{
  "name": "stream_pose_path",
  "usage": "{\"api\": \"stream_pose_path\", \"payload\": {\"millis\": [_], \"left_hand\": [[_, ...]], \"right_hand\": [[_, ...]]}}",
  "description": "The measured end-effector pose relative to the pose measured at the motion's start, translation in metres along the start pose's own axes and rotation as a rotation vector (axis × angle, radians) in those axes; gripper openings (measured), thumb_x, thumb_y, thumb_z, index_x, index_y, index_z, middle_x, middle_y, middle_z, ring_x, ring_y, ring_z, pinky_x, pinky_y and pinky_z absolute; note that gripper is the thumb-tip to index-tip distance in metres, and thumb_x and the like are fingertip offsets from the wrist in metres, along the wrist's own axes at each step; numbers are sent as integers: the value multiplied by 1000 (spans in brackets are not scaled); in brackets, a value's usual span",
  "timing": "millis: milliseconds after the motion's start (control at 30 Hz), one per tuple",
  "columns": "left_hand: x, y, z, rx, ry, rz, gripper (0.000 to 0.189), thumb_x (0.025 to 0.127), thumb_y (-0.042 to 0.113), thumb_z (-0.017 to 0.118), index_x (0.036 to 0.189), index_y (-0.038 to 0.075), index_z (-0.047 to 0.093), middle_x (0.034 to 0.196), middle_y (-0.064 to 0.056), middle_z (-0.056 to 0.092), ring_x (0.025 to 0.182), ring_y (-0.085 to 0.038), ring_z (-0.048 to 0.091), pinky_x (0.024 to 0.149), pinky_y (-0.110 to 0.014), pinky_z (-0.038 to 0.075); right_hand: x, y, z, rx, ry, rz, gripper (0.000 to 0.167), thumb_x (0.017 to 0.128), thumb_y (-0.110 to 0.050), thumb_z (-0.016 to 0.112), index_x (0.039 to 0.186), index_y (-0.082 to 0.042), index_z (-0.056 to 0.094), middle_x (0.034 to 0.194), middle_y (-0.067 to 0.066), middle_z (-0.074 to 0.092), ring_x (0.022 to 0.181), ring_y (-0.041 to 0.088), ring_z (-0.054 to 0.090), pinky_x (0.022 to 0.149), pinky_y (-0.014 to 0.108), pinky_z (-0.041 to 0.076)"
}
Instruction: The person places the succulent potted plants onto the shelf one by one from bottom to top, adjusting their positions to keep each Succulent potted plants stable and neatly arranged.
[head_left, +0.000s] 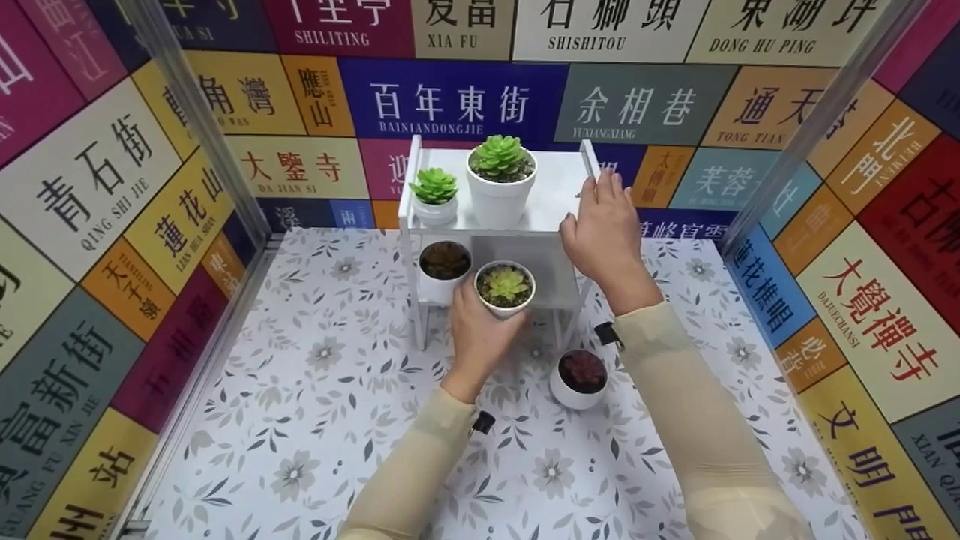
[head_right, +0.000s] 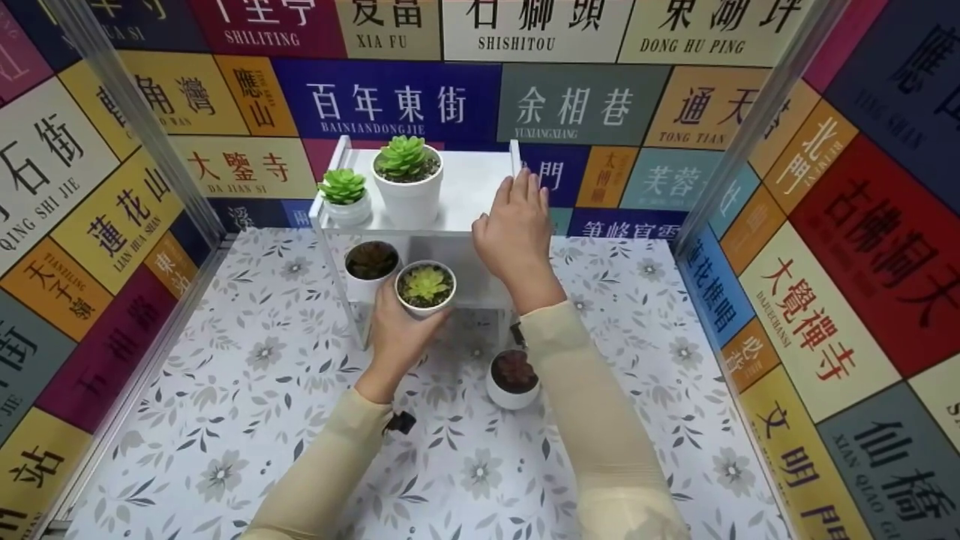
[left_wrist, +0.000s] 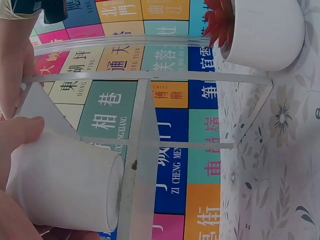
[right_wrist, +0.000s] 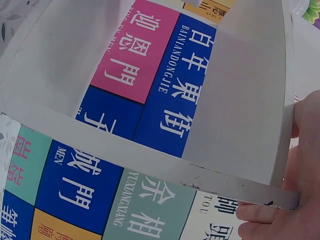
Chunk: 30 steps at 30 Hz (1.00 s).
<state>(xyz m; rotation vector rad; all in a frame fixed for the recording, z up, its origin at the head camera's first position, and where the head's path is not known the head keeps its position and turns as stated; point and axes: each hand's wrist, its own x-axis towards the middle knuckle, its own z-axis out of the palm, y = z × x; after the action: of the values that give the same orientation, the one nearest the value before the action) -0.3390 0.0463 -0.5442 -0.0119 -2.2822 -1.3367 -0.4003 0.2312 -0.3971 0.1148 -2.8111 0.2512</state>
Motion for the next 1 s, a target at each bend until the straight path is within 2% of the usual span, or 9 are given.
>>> {"api": "stream_pose_path", "payload": {"millis": [100, 300, 467, 667, 833, 1000], "left_hand": [[1, 1, 1, -6, -8, -14, 108, 68, 36, 99, 153, -2, 45, 147, -24, 56, 135, -40, 58, 118, -55, 46], [2, 1, 2, -6, -4, 6, 106, 71, 33, 97, 153, -5, 43, 147, -26, 54, 136, -42, 56, 120, -54, 45], [2, 0, 3, -47, 1, 7, 106, 70, 31, 98, 153, -4, 43, 148, -25, 54, 138, -41, 56, 121, -51, 44], [-1, -2, 7, -70, 30, 3, 106, 69, 32, 100, 153, -3, 45, 149, -22, 56, 139, -38, 56, 122, -48, 45], [-1, -5, 9, -87, 48, 8, 104, 68, 29, 100, 152, -3, 47, 149, -23, 56, 139, -39, 57, 121, -50, 45], [0, -9, 12, -97, 75, 20, 97, 70, 24, 97, 151, -1, 51, 149, -21, 59, 138, -36, 58, 121, -47, 46]], "right_hand": [[1, 0, 1, 3, 10, -3, 74, 104, -35, 40, 161, 10, 32, 172, 32, 23, 163, 46, 19, 135, 56, 14], [0, 0, 1, 1, 9, -4, 74, 104, -35, 40, 162, 9, 31, 172, 31, 23, 163, 46, 19, 135, 56, 14], [-1, 0, 1, 9, 26, -12, 73, 103, -35, 39, 162, 9, 33, 172, 32, 25, 163, 47, 21, 135, 57, 15], [-1, 3, 2, 33, 74, -39, 71, 102, -32, 41, 159, 10, 37, 169, 34, 29, 161, 48, 25, 134, 58, 18], [-1, 3, 2, 26, 60, -28, 72, 102, -34, 41, 160, 9, 36, 170, 33, 28, 162, 47, 23, 134, 57, 17], [-1, 2, 2, 27, 52, -24, 72, 103, -34, 41, 160, 9, 36, 170, 33, 27, 162, 47, 23, 135, 57, 17]]}}
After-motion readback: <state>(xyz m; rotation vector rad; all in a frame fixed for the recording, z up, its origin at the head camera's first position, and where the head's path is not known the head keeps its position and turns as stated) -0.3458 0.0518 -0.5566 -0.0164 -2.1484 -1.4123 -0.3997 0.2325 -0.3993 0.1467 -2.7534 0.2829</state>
